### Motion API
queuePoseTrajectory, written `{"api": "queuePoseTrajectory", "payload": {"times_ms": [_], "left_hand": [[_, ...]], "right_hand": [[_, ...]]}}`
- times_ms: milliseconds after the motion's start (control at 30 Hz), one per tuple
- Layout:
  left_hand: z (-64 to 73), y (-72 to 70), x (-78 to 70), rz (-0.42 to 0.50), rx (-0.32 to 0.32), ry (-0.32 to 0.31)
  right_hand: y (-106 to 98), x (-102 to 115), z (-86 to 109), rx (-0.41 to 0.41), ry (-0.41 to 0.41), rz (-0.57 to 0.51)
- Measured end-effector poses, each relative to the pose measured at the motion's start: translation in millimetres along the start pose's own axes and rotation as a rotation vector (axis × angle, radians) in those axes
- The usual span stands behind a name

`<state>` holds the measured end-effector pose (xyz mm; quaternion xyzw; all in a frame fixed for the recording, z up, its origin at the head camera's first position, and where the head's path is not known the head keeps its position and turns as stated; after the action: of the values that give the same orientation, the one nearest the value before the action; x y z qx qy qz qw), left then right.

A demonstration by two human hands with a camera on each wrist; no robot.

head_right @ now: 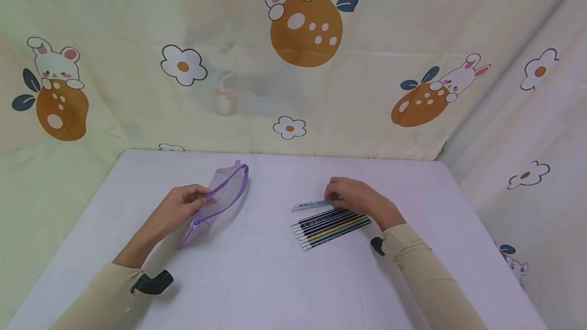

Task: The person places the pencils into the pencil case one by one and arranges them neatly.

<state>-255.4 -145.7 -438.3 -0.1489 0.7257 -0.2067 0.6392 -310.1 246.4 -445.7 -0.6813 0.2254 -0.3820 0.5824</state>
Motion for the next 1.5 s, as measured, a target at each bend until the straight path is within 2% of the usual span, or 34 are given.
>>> {"api": "queuePoseTrajectory", "payload": {"times_ms": [100,367,467,667,867,1300,1500], "left_hand": [[0.1,0.2,-0.4,-0.002,0.008,0.006],[2.0,0.3,-3.9,-0.018,0.005,0.005],[3.4,-0.9,-6.0,-0.027,-0.022,-0.004],[5.3,-2.5,-11.5,-0.076,-0.087,0.027],[6.0,-3.6,-12.3,-0.115,-0.133,0.030],[6.4,-7.6,-20.3,-0.110,-0.197,0.020],[4.9,-8.0,-20.9,-0.105,-0.207,0.010]], "right_hand": [[-4,1,1.2,-0.035,0.006,0.014],[-9,5,2.6,-0.110,-0.040,0.035],[-10,6,2.7,-0.138,-0.065,0.049],[-10,8,2.8,-0.175,-0.086,0.054],[-12,14,1.4,-0.198,-0.107,0.057],[-13,16,1.3,-0.206,-0.108,0.067],[-13,17,1.1,-0.200,-0.100,0.069]]}}
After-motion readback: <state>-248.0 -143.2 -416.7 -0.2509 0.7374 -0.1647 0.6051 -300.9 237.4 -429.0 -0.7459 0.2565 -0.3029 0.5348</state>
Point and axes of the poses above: each hand's wrist, its own z-axis away from the middle knuckle, its own y-axis out of the palm, x = y × z, the point moved 7 cm from there along -z, towards the middle knuckle, and after that the axes turned 9 degrees about -x, right-handed, at the moved point
